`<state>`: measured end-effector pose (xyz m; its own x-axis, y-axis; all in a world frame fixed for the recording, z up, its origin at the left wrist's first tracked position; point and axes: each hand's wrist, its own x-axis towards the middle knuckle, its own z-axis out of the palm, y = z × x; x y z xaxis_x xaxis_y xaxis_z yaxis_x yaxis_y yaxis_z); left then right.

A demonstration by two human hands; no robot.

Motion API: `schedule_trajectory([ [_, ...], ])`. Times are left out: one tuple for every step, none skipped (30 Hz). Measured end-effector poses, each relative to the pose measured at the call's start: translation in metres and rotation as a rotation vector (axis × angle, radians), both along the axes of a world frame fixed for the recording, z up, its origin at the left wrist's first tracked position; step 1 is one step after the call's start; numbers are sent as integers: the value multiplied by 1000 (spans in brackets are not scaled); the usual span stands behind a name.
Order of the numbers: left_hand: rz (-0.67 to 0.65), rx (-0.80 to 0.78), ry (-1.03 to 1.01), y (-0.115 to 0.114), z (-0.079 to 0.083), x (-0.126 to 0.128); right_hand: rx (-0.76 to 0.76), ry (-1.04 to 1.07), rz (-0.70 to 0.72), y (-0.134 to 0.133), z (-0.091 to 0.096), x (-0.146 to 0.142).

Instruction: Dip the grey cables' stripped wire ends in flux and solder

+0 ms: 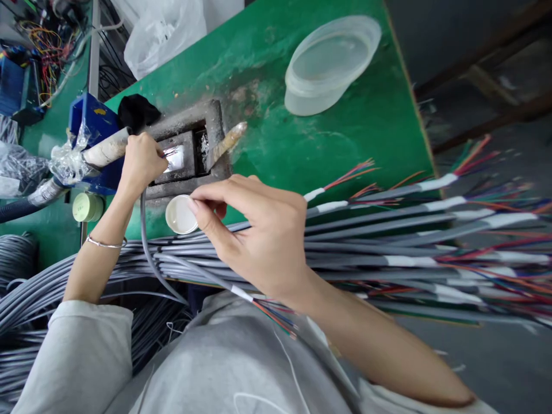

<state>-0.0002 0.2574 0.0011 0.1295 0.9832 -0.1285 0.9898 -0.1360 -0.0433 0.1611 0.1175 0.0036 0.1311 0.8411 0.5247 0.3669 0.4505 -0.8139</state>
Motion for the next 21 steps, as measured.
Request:
schedule_trajectory([
  [-3, -6, 7, 0, -1, 0, 0, -2, -1, 0, 0, 0],
  [-4, -7, 10, 1, -3, 0, -5, -4, -2, 0, 0, 0],
  [-8, -2, 8, 1, -4, 0, -8, -5, -3, 0, -1, 0],
  [-11, 9, 2, 1, -4, 0, -10, -2, -3, 0, -1, 0],
  [-15, 24, -9, 1, -3, 0, -11, 1, -4, 0, -1, 0],
  [-18, 42, -27, 0, -1, 0, -9, 6, -6, 0, -1, 0],
  [-21, 60, -54, -1, 3, 0, -7, 8, -7, 0, -1, 1],
  [-23, 78, -90, -3, 9, -1, -5, 8, -10, 0, 0, 1],
  [-25, 96, -137, -7, 16, -2, -3, 5, -13, 0, 0, 0],
  [-23, 114, -193, -11, 23, -3, 1, 1, -14, 1, 0, 0],
  [-17, 128, -260, -16, 31, -5, 7, -7, -13, 1, 0, 0],
  [-5, 133, -338, -23, 39, -7, 13, -15, -12, 1, 1, 0],
  [15, 129, -427, -29, 45, -9, 20, -24, -10, 1, 1, -1],
  [39, 105, -525, -37, 51, -12, 28, -31, -7, 1, 2, -1],
  [64, 78, -626, -44, 55, -14, 36, -38, -5, 1, 2, -2],
  [87, 48, -720, -51, 57, -16, 41, -43, -1, 1, 2, -2],
  [107, 20, -806, -57, 59, -18, 43, -46, 4, 1, 2, -3],
  [122, 0, -878, -63, 59, -20, 42, -48, 11, 0, 2, -3],
  [135, -15, -936, -68, 60, -21, 39, -48, 15, 0, 2, -3],
  [146, -25, -983, -73, 60, -21, 35, -46, 17, 0, 2, -4],
  [153, -30, -1021, -77, 60, -21, 30, -42, 18, -1, 1, -4],
])
